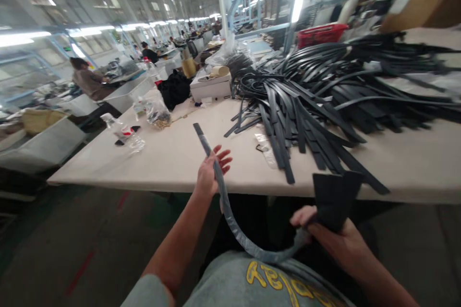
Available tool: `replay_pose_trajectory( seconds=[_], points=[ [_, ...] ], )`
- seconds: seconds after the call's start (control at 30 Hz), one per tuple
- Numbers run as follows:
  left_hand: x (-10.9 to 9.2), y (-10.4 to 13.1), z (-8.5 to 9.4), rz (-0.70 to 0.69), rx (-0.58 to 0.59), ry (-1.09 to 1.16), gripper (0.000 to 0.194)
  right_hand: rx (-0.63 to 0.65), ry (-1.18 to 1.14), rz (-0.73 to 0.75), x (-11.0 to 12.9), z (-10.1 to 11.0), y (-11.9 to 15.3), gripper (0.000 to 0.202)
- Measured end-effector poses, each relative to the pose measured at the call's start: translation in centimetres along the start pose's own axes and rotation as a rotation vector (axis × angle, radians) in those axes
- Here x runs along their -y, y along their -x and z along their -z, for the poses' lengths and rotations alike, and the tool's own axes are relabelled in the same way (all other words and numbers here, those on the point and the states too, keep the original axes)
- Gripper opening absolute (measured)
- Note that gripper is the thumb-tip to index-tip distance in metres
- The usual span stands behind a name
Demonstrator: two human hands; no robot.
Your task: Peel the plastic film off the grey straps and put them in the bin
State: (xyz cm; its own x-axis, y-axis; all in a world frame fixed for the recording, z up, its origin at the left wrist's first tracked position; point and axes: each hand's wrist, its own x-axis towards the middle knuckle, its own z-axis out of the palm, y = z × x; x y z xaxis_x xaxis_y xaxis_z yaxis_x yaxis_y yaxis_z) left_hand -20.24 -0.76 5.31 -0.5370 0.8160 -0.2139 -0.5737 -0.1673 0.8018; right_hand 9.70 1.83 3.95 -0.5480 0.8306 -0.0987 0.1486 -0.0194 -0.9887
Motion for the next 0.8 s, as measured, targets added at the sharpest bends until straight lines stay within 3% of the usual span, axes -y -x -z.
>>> replay_pose_trajectory(
  seconds=[0.13,0.27,0.43,0.63,0.8],
  points=[
    [6.2,3.8,-4.0,0.304,0.412,-0.237,0.044,-0.125,-0.225,-0.008,0.9,-0.1,-2.3,0.046],
    [9.4,6.5,-5.8,0.430,0.694,-0.405,0.054,-0.230,-0.335,0.013,0.9,0.9,-3.1,0.038],
    [10.5,7.5,-6.8,0.446,0.857,-0.516,0.063,-0.344,-0.335,0.042,-0.3,1.8,-2.6,0.035],
    [11.6,7.8,-7.7,0.476,0.953,-0.662,0.048,-0.428,-0.318,0.081,-1.1,2.8,-2.5,0.033],
    [11.4,7.6,-8.7,0.615,1.102,-0.772,0.046,-0.377,-0.385,0.066,-0.9,5.0,-2.2,0.045]
  ],
)
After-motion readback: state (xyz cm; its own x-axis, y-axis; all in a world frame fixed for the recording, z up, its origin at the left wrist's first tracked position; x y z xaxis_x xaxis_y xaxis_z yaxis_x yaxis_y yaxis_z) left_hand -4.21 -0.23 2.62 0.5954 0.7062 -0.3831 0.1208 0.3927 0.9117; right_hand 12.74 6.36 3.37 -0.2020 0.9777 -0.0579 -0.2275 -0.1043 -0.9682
